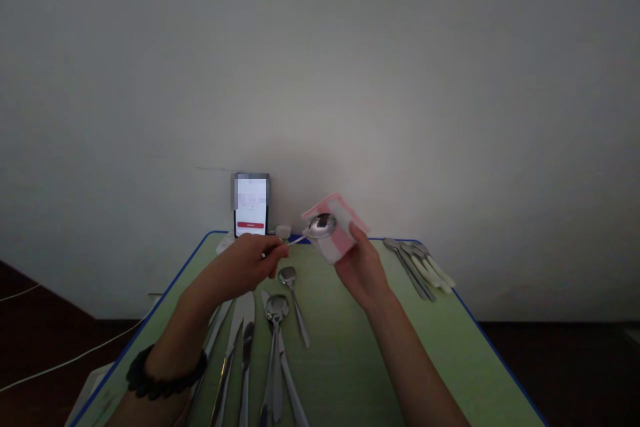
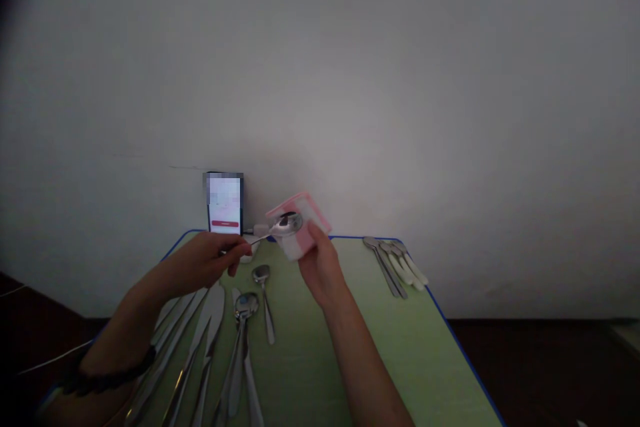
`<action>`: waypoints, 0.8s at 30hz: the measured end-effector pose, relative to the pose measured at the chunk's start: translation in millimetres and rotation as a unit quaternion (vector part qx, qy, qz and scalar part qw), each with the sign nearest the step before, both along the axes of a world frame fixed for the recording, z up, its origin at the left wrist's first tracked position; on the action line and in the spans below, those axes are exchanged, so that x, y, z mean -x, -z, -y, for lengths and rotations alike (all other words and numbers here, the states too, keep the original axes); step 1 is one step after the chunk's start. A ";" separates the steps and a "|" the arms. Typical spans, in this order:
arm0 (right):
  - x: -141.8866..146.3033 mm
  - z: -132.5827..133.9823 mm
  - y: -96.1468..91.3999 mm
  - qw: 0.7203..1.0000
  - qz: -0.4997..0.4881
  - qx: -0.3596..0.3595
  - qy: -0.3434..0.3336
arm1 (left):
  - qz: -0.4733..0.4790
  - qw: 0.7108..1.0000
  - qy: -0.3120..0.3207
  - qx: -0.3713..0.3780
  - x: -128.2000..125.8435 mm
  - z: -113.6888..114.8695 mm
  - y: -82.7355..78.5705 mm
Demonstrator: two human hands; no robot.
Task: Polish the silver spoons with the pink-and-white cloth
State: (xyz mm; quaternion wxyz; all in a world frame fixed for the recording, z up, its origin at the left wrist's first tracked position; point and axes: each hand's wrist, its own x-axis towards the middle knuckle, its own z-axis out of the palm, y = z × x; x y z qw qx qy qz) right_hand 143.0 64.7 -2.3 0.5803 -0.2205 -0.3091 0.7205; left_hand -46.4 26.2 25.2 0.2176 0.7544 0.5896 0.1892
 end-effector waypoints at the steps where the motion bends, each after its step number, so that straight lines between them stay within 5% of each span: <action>1: 0.4 -0.7 1.8 1.000 0.021 0.003 0.004 | -0.003 1.000 0.002 0.001 0.0 0.2 -0.5; 6: -2.3 -7.4 9.8 0.995 0.088 0.029 0.046 | -0.026 1.000 -0.004 -0.005 2.3 1.1 -2.3; 9: -8.4 -6.1 3.2 0.973 0.155 -0.042 0.163 | -0.040 0.999 -0.001 -0.012 4.2 0.8 -2.1; 11: -13.7 -1.8 -4.3 0.921 0.240 -0.147 0.270 | -0.044 0.999 0.002 -0.015 4.1 0.8 -2.5; 14: -19.3 5.5 -10.4 0.785 0.383 -0.325 0.363 | -0.033 0.999 0.008 -0.017 1.3 2.2 -4.6; 16: -18.9 8.9 -7.6 0.704 0.467 -0.427 0.322 | -0.019 0.999 0.020 -0.019 -1.4 4.0 -6.5; 19: -12.7 11.5 1.8 0.634 0.572 -0.487 0.184 | -0.024 0.999 0.025 -0.033 -3.3 7.3 -9.0; 24: -7.0 11.9 3.4 0.617 0.622 -0.469 0.115 | -0.053 0.998 0.023 -0.029 -0.3 10.5 -11.3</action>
